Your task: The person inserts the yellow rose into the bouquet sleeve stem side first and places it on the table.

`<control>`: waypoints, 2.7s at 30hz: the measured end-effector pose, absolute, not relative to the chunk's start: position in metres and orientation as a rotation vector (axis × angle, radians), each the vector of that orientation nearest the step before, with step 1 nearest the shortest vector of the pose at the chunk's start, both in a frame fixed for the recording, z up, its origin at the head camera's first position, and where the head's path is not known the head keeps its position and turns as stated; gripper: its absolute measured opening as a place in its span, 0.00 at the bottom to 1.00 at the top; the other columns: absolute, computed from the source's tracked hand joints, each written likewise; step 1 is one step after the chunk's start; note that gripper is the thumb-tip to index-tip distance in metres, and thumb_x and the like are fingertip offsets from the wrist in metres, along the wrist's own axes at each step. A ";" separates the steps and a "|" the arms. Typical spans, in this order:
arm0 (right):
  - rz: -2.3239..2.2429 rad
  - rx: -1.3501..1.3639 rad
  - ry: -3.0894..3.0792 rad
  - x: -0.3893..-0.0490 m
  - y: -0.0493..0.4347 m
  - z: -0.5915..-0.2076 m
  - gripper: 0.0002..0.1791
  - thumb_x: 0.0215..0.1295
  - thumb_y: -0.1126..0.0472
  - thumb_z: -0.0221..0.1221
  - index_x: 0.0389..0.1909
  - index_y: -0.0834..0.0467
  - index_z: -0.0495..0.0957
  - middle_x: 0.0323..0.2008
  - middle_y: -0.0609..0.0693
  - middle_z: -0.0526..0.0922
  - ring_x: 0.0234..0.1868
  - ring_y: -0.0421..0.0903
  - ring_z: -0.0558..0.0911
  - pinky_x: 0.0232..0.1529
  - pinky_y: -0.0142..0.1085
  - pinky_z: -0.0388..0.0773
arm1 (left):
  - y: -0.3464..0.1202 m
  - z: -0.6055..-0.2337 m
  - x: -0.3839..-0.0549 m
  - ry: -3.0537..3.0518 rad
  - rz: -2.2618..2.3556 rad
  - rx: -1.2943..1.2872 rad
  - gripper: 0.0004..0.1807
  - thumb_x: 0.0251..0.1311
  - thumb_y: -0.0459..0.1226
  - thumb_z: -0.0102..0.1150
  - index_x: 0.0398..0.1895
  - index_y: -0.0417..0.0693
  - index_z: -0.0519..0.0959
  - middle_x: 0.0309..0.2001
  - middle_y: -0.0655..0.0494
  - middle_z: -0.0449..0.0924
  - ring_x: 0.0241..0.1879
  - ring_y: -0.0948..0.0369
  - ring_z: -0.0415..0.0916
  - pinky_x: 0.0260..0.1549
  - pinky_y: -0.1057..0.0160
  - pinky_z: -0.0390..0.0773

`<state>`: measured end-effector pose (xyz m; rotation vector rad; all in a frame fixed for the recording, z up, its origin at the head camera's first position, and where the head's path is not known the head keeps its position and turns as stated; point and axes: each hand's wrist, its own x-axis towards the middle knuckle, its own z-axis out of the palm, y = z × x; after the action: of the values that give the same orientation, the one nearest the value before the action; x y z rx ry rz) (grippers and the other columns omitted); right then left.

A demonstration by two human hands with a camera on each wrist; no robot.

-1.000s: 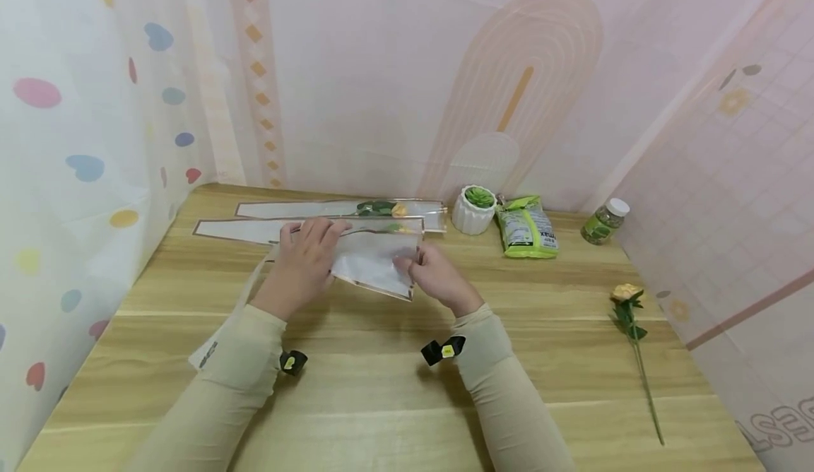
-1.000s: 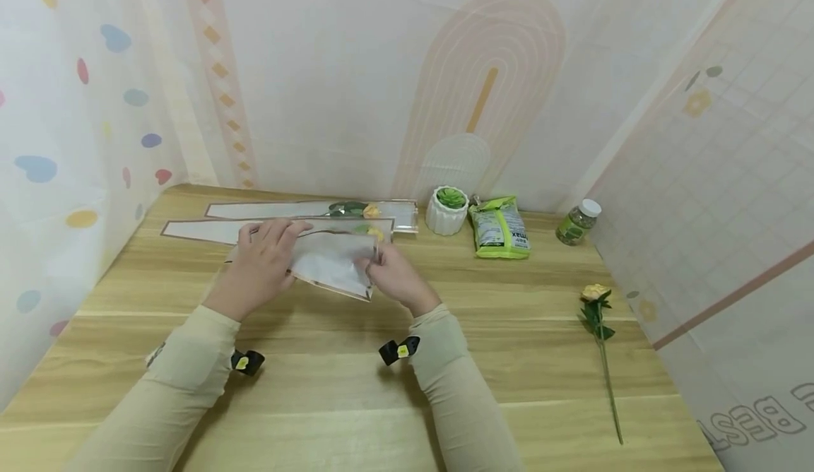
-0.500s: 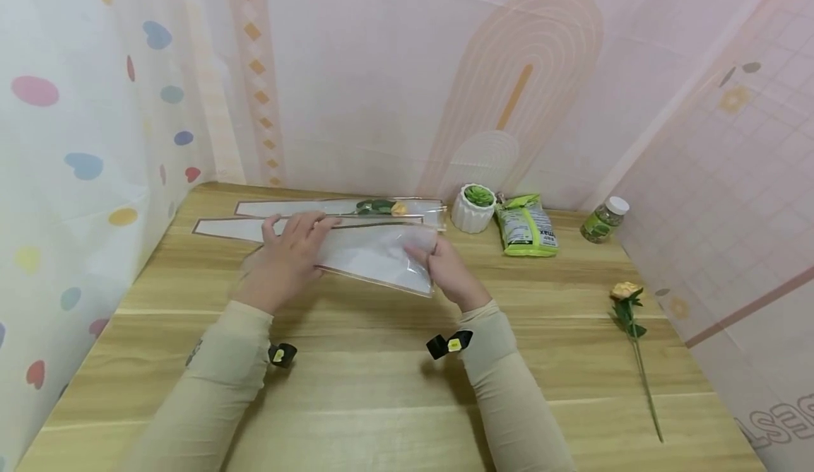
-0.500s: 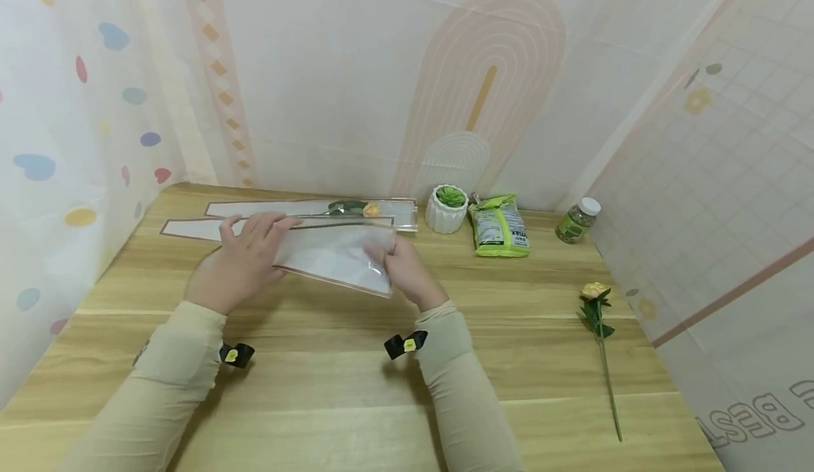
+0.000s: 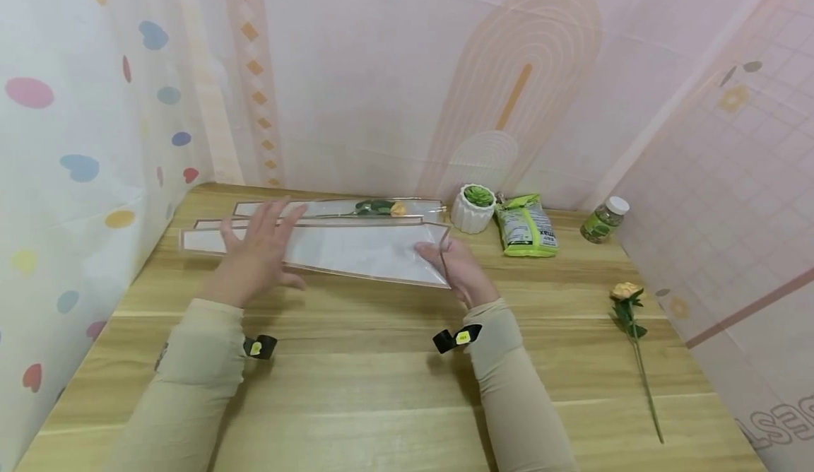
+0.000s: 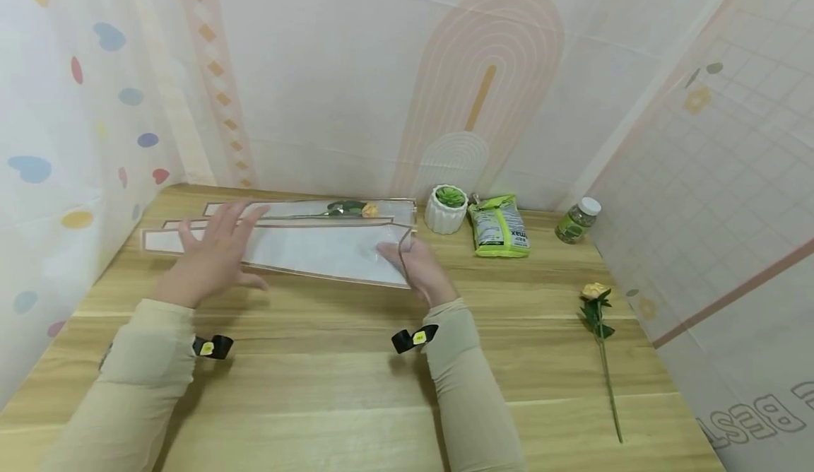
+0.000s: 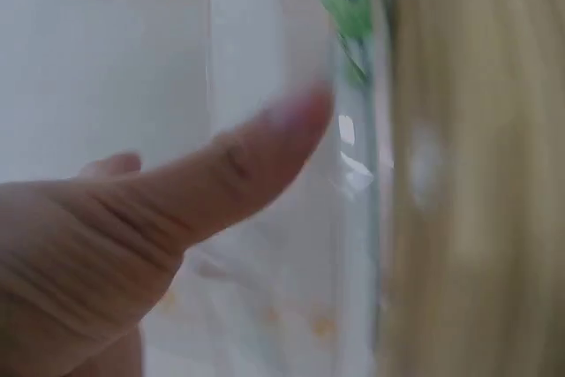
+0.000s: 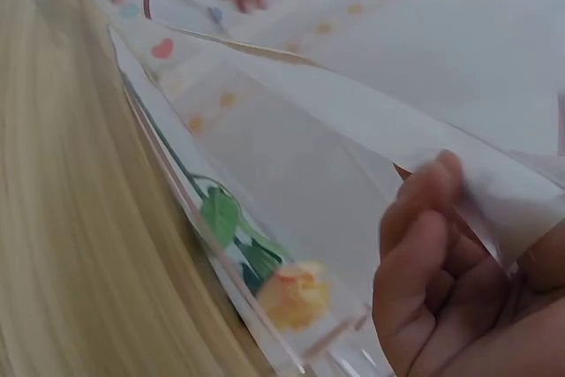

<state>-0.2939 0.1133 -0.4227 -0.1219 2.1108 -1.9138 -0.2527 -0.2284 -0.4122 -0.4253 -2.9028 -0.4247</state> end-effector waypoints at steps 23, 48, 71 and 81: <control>-1.946 -0.769 2.483 -0.273 0.086 -0.407 0.25 0.63 0.64 0.69 0.50 0.60 0.61 0.39 0.52 0.69 0.38 0.42 0.72 0.36 0.30 0.71 | -0.166 -0.424 -0.246 -2.481 -0.317 -0.762 0.53 0.34 0.37 0.80 0.69 0.42 0.63 0.54 0.42 0.71 0.54 0.43 0.67 0.46 0.42 0.65; -1.826 -0.619 2.506 -0.244 0.076 -0.374 0.10 0.76 0.68 0.53 0.47 0.68 0.81 0.34 0.60 0.86 0.31 0.42 0.77 0.33 0.34 0.75 | -0.184 -0.423 -0.245 -2.442 -0.263 -0.647 0.56 0.33 0.39 0.83 0.70 0.43 0.63 0.46 0.44 0.69 0.43 0.45 0.65 0.40 0.43 0.63; -1.850 -0.666 1.843 -0.261 0.079 -0.401 0.21 0.78 0.67 0.48 0.69 0.68 0.69 0.61 0.67 0.78 0.59 0.55 0.82 0.55 0.40 0.80 | -0.180 -0.420 -0.245 -2.356 -0.248 -0.756 0.47 0.41 0.34 0.76 0.68 0.45 0.65 0.50 0.43 0.69 0.49 0.43 0.66 0.46 0.39 0.62; -1.900 -0.643 1.801 -0.259 0.081 -0.388 0.24 0.82 0.64 0.42 0.75 0.57 0.63 0.58 0.68 0.80 0.54 0.54 0.85 0.56 0.49 0.80 | -0.178 -0.418 -0.247 -2.394 -0.236 -0.788 0.61 0.32 0.47 0.87 0.73 0.47 0.60 0.60 0.43 0.66 0.63 0.45 0.62 0.56 0.34 0.57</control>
<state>-0.2588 0.0811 -0.3881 -0.6431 1.8013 -1.9001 -0.2471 -0.1778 -0.4177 -0.7881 -2.3945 -0.2358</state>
